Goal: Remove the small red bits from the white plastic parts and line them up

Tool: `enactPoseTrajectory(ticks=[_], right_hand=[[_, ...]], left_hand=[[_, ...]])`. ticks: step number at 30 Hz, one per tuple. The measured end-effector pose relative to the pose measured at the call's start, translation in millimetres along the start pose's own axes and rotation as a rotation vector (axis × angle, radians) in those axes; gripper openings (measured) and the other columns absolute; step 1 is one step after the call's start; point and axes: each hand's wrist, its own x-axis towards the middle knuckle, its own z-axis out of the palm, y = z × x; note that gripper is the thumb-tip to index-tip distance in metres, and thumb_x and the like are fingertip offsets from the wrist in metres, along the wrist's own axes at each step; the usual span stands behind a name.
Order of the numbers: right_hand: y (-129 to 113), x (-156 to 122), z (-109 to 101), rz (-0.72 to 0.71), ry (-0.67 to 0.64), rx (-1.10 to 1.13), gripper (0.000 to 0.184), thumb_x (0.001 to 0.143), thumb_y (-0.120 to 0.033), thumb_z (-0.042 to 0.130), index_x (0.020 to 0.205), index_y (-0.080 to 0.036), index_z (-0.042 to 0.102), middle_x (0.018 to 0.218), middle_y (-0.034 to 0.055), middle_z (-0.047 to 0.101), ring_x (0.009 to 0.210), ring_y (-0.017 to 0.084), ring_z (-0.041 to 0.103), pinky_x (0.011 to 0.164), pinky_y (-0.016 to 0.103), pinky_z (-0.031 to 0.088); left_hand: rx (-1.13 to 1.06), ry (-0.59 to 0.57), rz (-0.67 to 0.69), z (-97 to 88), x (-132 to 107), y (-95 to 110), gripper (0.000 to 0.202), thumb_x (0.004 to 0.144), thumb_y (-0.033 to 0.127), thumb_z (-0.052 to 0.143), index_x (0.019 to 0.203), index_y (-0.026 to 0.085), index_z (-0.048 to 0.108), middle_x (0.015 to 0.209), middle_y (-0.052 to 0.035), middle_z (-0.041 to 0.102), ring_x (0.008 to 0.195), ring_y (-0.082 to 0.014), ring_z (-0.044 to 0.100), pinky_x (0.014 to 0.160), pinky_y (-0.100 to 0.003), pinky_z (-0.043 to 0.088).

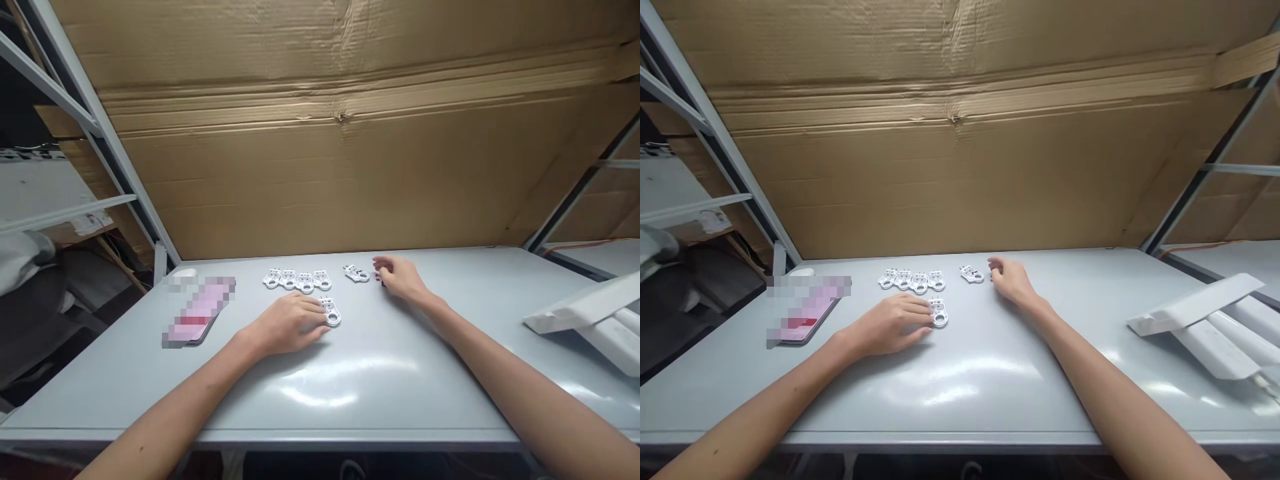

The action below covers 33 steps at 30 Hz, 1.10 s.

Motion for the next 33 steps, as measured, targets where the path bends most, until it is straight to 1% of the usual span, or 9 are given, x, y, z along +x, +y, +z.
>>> enactPoseTrajectory(ticks=[5, 8, 11, 17, 20, 23, 27, 30, 33], right_hand=[[2, -2, 5, -0.094, -0.032, -0.034, 0.045, 0.083, -0.012, 0.046, 0.122, -0.015, 0.066, 0.127, 0.0127, 0.067, 0.118, 0.028, 0.061, 0.104, 0.043, 0.045], [3, -4, 6, -0.152, -0.078, -0.064, 0.041, 0.086, -0.017, 0.047, 0.123, -0.019, 0.066, 0.131, 0.0108, 0.065, 0.121, 0.029, 0.059, 0.106, 0.046, 0.042], [2, -6, 6, -0.267, -0.143, -0.09, 0.037, 0.092, -0.025, 0.045, 0.123, -0.021, 0.066, 0.134, 0.0098, 0.063, 0.123, 0.03, 0.057, 0.107, 0.046, 0.042], [2, -9, 8, -0.412, -0.199, -0.083, 0.039, 0.095, -0.03, 0.046, 0.13, -0.026, 0.06, 0.14, 0.0063, 0.059, 0.13, 0.028, 0.051, 0.111, 0.048, 0.038], [1, -9, 9, -0.444, -0.237, -0.062, 0.041, 0.095, -0.029, 0.043, 0.134, -0.026, 0.058, 0.142, 0.0061, 0.057, 0.134, 0.026, 0.047, 0.114, 0.047, 0.035], [0, -10, 9, -0.439, -0.267, -0.026, 0.042, 0.095, -0.024, 0.042, 0.134, -0.024, 0.058, 0.14, 0.0082, 0.058, 0.131, 0.026, 0.05, 0.112, 0.048, 0.036], [-2, -10, 7, -0.387, -0.216, -0.015, 0.038, 0.093, -0.024, 0.046, 0.126, -0.024, 0.063, 0.13, 0.0097, 0.064, 0.121, 0.029, 0.057, 0.105, 0.049, 0.043], [-4, -10, 6, -0.369, -0.176, -0.048, 0.033, 0.092, -0.025, 0.047, 0.118, -0.023, 0.067, 0.122, 0.0105, 0.068, 0.113, 0.029, 0.061, 0.1, 0.047, 0.045], [-4, -9, 6, -0.386, -0.159, -0.095, 0.027, 0.092, -0.027, 0.048, 0.108, -0.021, 0.068, 0.117, 0.0105, 0.068, 0.11, 0.028, 0.061, 0.098, 0.044, 0.046]], left_hand=[[-0.053, -0.072, 0.042, 4.4, -1, 2, 0.029, 0.097, 0.037, 0.055, 0.12, 0.022, 0.065, 0.123, -0.0082, 0.068, 0.125, -0.026, 0.057, 0.108, -0.039, 0.042], [-0.06, -0.106, 0.028, 7.0, 1, 4, 0.048, 0.095, 0.043, 0.057, 0.137, 0.019, 0.054, 0.144, -0.012, 0.053, 0.137, -0.0285, 0.044, 0.115, -0.042, 0.034], [-0.036, -0.14, 0.02, 8.7, 6, 4, 0.058, 0.096, 0.048, 0.054, 0.145, 0.017, 0.045, 0.152, -0.0137, 0.042, 0.142, -0.0286, 0.037, 0.118, -0.043, 0.028], [0.014, -0.206, 0.006, 11.6, 19, -3, 0.062, 0.098, 0.051, 0.048, 0.149, 0.017, 0.039, 0.156, -0.0135, 0.034, 0.146, -0.0269, 0.028, 0.121, -0.043, 0.019], [0.028, -0.222, -0.014, 13.8, 31, -8, 0.062, 0.098, 0.052, 0.046, 0.147, 0.014, 0.04, 0.156, -0.0153, 0.035, 0.146, -0.0276, 0.029, 0.121, -0.045, 0.019], [0.058, -0.227, -0.031, 16.4, 44, -13, 0.058, 0.098, 0.05, 0.047, 0.141, 0.012, 0.046, 0.153, -0.018, 0.039, 0.145, -0.0291, 0.032, 0.12, -0.047, 0.02], [0.076, -0.189, -0.052, 21.3, 58, -24, 0.05, 0.093, 0.042, 0.054, 0.135, 0.015, 0.05, 0.149, -0.0172, 0.045, 0.141, -0.0305, 0.039, 0.118, -0.048, 0.024], [0.081, -0.175, -0.085, 25.0, 62, -32, 0.049, 0.094, 0.044, 0.053, 0.134, 0.015, 0.051, 0.149, -0.0162, 0.046, 0.14, -0.0303, 0.039, 0.118, -0.046, 0.026], [0.109, -0.163, -0.106, 24.7, 59, -30, 0.052, 0.097, 0.048, 0.049, 0.136, 0.014, 0.049, 0.15, -0.0164, 0.045, 0.142, -0.03, 0.037, 0.118, -0.045, 0.025]])
